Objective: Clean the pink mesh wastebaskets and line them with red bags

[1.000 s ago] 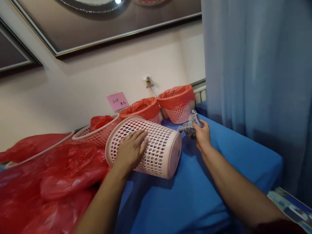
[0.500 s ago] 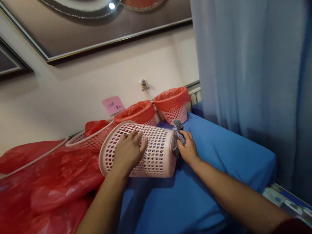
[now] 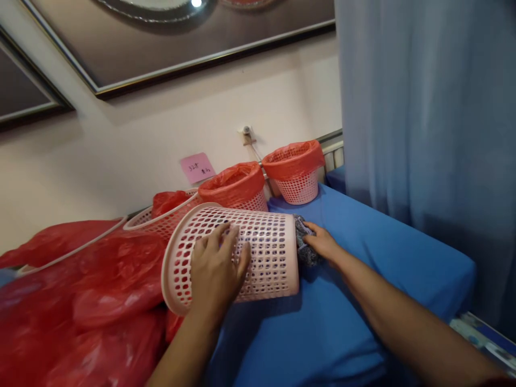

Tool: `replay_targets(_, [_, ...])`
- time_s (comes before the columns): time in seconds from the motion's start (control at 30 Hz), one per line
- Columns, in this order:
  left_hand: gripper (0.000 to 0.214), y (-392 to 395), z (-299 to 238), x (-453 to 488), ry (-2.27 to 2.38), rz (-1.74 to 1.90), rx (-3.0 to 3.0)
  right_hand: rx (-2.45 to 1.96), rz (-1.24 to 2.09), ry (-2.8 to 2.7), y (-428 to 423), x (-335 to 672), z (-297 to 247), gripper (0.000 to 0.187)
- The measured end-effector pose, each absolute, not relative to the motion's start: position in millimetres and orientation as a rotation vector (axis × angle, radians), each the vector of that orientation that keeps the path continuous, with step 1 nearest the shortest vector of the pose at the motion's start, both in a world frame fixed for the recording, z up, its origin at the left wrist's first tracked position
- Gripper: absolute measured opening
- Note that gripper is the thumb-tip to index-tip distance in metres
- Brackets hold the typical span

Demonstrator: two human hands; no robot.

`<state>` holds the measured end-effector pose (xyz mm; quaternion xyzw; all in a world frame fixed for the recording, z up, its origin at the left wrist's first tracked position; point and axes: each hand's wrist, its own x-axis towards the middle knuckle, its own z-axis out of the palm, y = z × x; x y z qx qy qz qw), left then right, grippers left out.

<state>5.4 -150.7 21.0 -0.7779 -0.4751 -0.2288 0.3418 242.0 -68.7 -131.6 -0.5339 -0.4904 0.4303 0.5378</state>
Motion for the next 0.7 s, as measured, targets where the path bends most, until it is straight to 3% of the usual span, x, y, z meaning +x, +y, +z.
replay_targets(0.17, [0.031, -181.6, 6.9, -12.1, -1.172, -0.724, -2.029, -1.125, 1.185, -1.226, -79.0, 235.7, -141.8, 0.062])
replay_targets(0.37, [0.033, -162.8, 19.4, -51.0, -1.201, -0.606, -2.091, -1.065, 1.089, -1.233, -78.3, 199.1, -158.2, 0.058])
replay_targets(0.57, [0.04, -135.6, 34.3, -56.3, -1.266, -0.482, -2.198, -1.138, 0.767, -1.073, -78.6, 201.5, -153.4, 0.058])
replay_targets(0.7, [0.043, -124.7, 41.8, -52.2, -1.297, -0.452, -2.222, -0.912, 0.42, -1.303, -95.3, 186.2, -137.0, 0.052])
